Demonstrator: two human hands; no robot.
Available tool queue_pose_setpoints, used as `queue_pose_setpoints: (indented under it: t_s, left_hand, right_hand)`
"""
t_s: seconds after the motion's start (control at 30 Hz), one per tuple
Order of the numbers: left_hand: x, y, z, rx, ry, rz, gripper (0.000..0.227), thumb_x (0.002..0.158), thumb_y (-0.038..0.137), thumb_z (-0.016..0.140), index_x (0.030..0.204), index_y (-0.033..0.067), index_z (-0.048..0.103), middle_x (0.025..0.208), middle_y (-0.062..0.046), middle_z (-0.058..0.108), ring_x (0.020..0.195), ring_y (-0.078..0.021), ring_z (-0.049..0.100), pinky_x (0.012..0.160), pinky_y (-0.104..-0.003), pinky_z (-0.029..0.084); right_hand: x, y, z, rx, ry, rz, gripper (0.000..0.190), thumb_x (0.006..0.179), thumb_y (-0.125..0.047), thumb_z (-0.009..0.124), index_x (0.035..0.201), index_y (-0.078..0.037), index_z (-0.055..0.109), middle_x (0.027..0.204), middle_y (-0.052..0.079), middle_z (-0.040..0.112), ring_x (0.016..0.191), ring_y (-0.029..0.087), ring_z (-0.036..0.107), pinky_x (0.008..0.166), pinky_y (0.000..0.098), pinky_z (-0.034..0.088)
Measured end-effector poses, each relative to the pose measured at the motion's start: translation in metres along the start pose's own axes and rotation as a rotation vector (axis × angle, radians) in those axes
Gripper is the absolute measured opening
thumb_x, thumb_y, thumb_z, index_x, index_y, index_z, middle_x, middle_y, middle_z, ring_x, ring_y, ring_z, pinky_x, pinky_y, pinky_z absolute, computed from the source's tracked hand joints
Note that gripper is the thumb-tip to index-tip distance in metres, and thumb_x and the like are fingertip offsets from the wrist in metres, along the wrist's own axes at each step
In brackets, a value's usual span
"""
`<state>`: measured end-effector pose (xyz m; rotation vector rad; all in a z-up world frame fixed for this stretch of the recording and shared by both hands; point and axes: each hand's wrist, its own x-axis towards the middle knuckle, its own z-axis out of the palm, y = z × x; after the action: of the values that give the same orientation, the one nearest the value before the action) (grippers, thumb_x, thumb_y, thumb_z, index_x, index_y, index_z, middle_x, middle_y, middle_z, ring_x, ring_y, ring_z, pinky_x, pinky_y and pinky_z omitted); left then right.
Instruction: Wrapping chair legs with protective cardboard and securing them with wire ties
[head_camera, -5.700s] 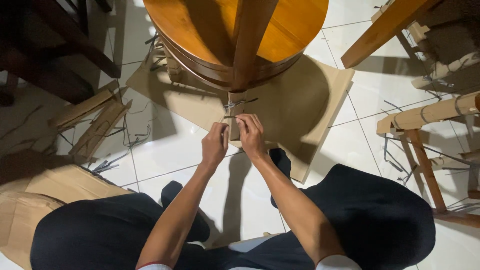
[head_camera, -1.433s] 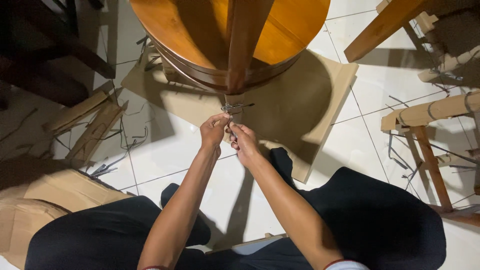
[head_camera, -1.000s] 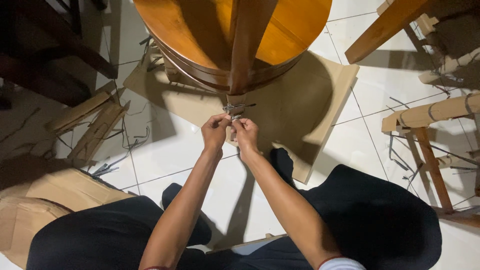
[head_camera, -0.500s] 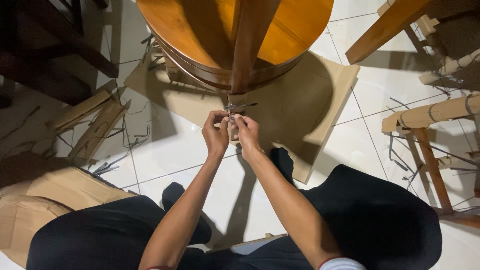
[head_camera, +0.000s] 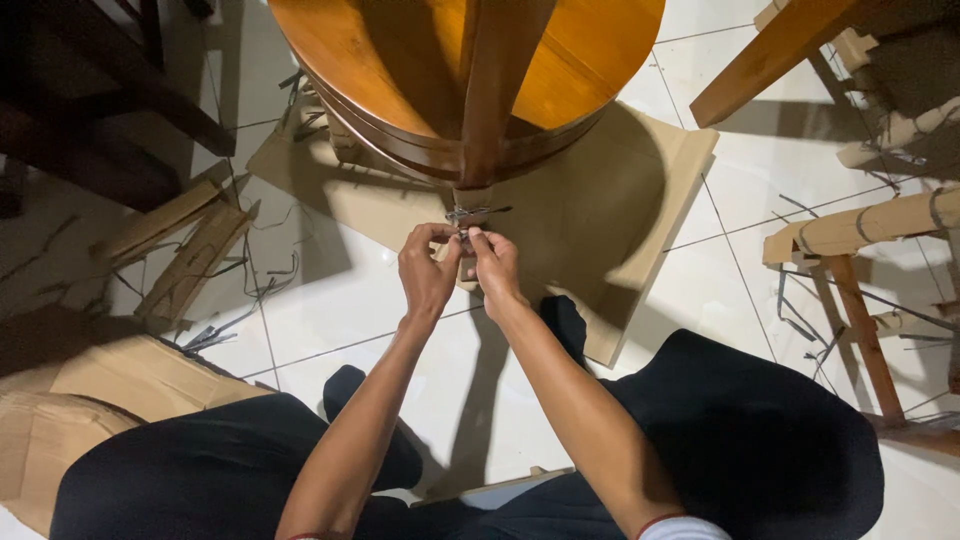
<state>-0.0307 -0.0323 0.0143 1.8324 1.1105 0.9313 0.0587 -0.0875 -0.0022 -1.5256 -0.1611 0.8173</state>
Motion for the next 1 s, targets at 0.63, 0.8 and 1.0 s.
queue_pose_setpoints:
  t_s: [0.63, 0.8, 1.0]
  left_hand:
    - [0.016, -0.001, -0.002, -0.108, 0.039, -0.127, 0.006, 0.088, 0.013, 0.070, 0.094, 0.0135, 0.072, 0.087, -0.007, 0.076, 0.084, -0.0231, 0.074, 0.074, -0.032, 0.057]
    - [0.012, -0.008, -0.006, -0.201, 0.005, -0.122, 0.014, 0.089, 0.007, 0.068, 0.102, 0.0113, 0.071, 0.093, -0.010, 0.076, 0.088, -0.0284, 0.074, 0.076, -0.036, 0.058]
    - [0.001, -0.069, -0.036, -0.086, -0.039, -0.193, 0.028, 0.086, 0.007, 0.066, 0.113, 0.0129, 0.067, 0.104, -0.011, 0.073, 0.094, -0.0287, 0.074, 0.079, -0.034, 0.060]
  right_hand:
    - [0.020, 0.021, -0.008, -0.024, 0.095, 0.052, 0.030, 0.103, -0.027, 0.052, 0.101, -0.003, 0.069, 0.085, 0.011, 0.074, 0.048, 0.010, 0.054, 0.038, 0.0173, 0.039]
    - [0.011, 0.021, -0.003, 0.021, 0.073, 0.052, 0.035, 0.102, -0.036, 0.056, 0.107, -0.002, 0.063, 0.096, 0.014, 0.074, 0.061, 0.014, 0.066, 0.042, 0.0209, 0.048]
    - [-0.014, 0.059, 0.036, 0.046, -0.025, 0.102, 0.051, 0.104, -0.052, 0.046, 0.110, -0.002, 0.059, 0.094, 0.017, 0.072, 0.059, 0.018, 0.066, 0.037, 0.0210, 0.047]
